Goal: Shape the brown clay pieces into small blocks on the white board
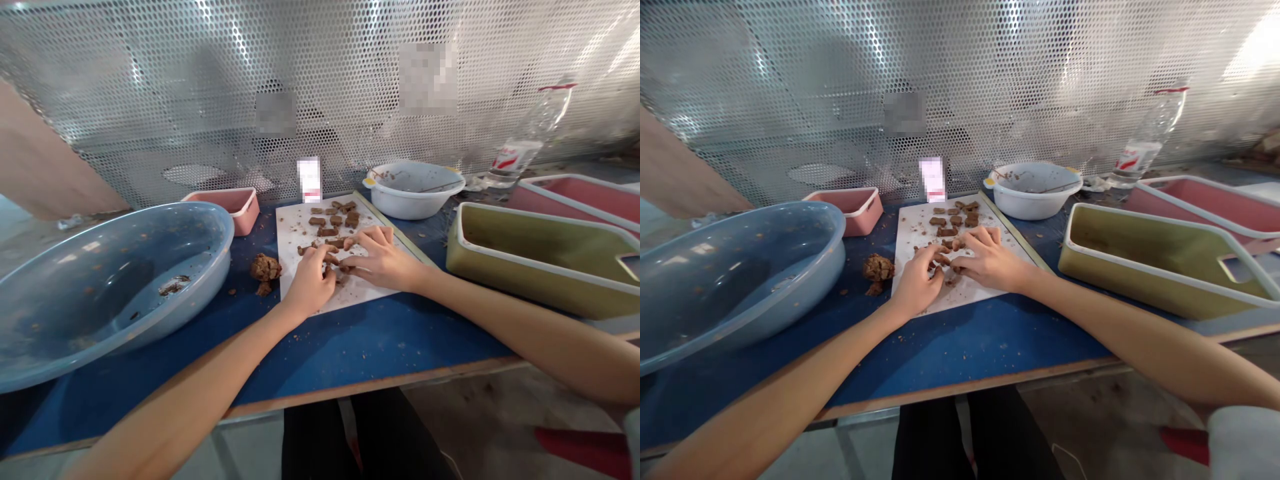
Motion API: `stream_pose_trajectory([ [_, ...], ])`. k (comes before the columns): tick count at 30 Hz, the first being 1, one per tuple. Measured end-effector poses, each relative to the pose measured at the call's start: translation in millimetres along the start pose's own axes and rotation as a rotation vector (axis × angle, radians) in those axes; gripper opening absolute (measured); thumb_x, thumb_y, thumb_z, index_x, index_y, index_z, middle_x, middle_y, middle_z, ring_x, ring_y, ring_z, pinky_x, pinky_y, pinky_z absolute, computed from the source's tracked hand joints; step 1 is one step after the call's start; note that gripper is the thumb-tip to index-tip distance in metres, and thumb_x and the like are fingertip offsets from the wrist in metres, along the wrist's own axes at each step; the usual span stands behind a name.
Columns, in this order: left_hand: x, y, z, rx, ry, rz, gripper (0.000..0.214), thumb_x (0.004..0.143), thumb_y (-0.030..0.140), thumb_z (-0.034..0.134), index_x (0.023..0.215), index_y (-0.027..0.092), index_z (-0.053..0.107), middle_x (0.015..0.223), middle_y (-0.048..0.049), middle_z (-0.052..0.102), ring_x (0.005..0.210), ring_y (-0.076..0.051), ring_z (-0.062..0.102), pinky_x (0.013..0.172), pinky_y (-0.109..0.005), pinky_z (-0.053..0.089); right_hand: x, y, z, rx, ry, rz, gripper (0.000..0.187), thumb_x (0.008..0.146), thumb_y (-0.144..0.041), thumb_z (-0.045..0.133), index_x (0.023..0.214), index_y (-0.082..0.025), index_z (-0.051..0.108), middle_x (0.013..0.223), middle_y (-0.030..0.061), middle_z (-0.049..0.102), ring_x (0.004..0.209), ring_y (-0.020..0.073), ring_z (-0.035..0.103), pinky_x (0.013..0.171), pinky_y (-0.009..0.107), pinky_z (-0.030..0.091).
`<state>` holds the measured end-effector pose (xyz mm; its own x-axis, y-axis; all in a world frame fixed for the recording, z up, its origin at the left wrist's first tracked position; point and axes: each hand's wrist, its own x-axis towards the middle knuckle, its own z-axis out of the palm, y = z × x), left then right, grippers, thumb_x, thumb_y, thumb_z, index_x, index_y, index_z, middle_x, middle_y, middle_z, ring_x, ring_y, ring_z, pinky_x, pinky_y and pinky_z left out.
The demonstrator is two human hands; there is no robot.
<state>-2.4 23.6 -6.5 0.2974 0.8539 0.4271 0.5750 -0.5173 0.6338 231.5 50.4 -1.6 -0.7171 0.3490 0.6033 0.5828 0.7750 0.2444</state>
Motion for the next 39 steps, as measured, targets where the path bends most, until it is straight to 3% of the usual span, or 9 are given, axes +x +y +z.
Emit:
stream_pose_trajectory([
  [8, 0.1, 0.2, -0.9, -0.004, 0.007, 0.008, 0.047, 0.087, -0.004, 0.054, 0.124, 0.021, 0.064, 0.114, -0.0083, 0.070, 0.107, -0.025, 0.072, 0.099, -0.043, 0.059, -0.2, -0.2, -2.2, 0.004, -0.008, 0.009, 0.017, 0.108, -0.031, 0.064, 0.114, -0.032, 0.080, 0.132, 0.0099, 0.063, 0.122, 0.0311, 0.046, 0.094, 0.045, 0.028],
  [23, 0.5, -0.1, -1.0, 0.011, -0.008, 0.011, 0.046, 0.088, -0.003, 0.055, 0.126, 0.021, 0.064, 0.111, -0.0079, 0.071, 0.104, -0.024, 0.070, 0.098, -0.041, 0.057, 0.4, -0.7, -2.3, -0.022, 0.017, -0.024, 0.018, 0.107, -0.026, 0.066, 0.103, -0.035, 0.081, 0.128, 0.0067, 0.065, 0.118, 0.0276, 0.045, 0.089, 0.043, 0.026],
  [39, 0.7, -1.4, -0.2, 0.022, 0.007, 0.012, 0.047, 0.086, -0.002, 0.056, 0.125, 0.022, 0.064, 0.111, -0.0074, 0.069, 0.099, -0.023, 0.071, 0.092, -0.040, 0.060, -1.8, 1.5, -0.2, -0.029, -0.004, -0.012, 0.017, 0.105, -0.027, 0.066, 0.118, -0.031, 0.077, 0.130, 0.0082, 0.067, 0.120, 0.0292, 0.048, 0.095, 0.044, 0.029],
])
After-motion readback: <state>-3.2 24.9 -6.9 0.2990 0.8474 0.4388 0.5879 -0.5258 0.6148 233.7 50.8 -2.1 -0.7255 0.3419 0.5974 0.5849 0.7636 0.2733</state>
